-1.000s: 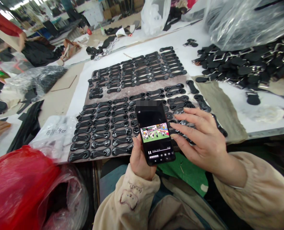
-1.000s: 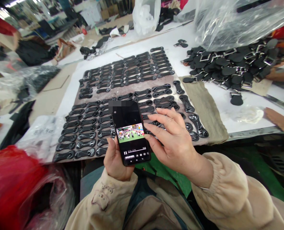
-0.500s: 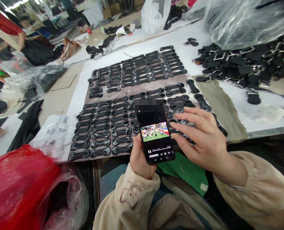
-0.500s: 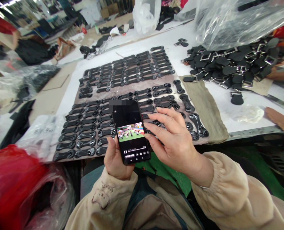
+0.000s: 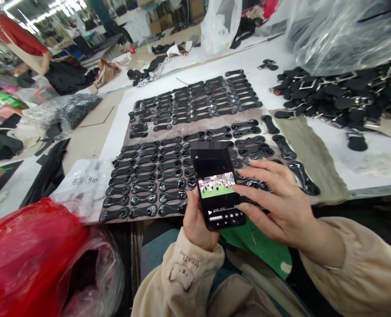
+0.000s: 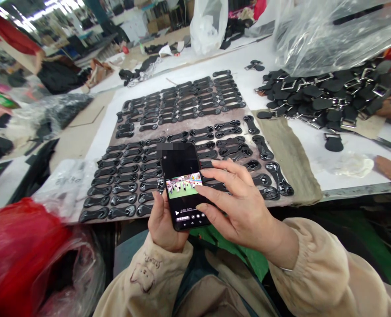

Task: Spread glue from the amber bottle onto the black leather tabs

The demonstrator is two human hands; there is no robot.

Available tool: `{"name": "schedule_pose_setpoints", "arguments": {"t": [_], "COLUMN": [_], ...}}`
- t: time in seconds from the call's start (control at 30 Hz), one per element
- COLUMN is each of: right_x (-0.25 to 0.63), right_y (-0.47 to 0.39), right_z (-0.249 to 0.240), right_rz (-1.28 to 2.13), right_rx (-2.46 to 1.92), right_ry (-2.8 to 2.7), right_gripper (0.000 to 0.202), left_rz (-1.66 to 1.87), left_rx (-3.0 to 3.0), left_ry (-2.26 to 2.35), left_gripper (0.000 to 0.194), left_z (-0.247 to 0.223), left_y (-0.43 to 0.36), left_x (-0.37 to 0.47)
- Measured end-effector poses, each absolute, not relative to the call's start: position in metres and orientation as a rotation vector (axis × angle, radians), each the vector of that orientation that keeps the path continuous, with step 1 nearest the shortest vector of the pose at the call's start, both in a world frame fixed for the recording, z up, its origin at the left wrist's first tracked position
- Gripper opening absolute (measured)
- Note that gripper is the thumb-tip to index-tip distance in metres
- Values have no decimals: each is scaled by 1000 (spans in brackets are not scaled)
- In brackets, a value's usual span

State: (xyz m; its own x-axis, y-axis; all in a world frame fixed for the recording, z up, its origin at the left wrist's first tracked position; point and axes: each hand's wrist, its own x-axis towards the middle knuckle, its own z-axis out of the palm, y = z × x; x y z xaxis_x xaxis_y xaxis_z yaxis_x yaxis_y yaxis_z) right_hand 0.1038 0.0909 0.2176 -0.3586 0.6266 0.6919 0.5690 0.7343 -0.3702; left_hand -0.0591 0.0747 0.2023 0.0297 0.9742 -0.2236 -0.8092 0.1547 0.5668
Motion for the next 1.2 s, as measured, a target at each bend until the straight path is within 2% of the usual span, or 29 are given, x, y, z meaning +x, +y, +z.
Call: {"name": "schedule_pose_setpoints", "arguments": {"t": [0.57, 0.87, 1.2], "right_x": [105, 111, 110], "right_y": [91, 88, 87], "right_z": [217, 222, 220], "right_rz": [101, 248, 308], "right_rx": [-833, -637, -625], "right_ry": [-2116, -2263, -2384], "right_gripper": [23, 16, 21], "left_rz": [1419, 1461, 1463], "left_rx": [305, 298, 289], "left_ry": [704, 736, 722], "left_gripper": [52, 53, 54], "left_z": [204, 205, 206], "left_y": [78, 82, 83], "left_x": [-62, -68, -69]}}
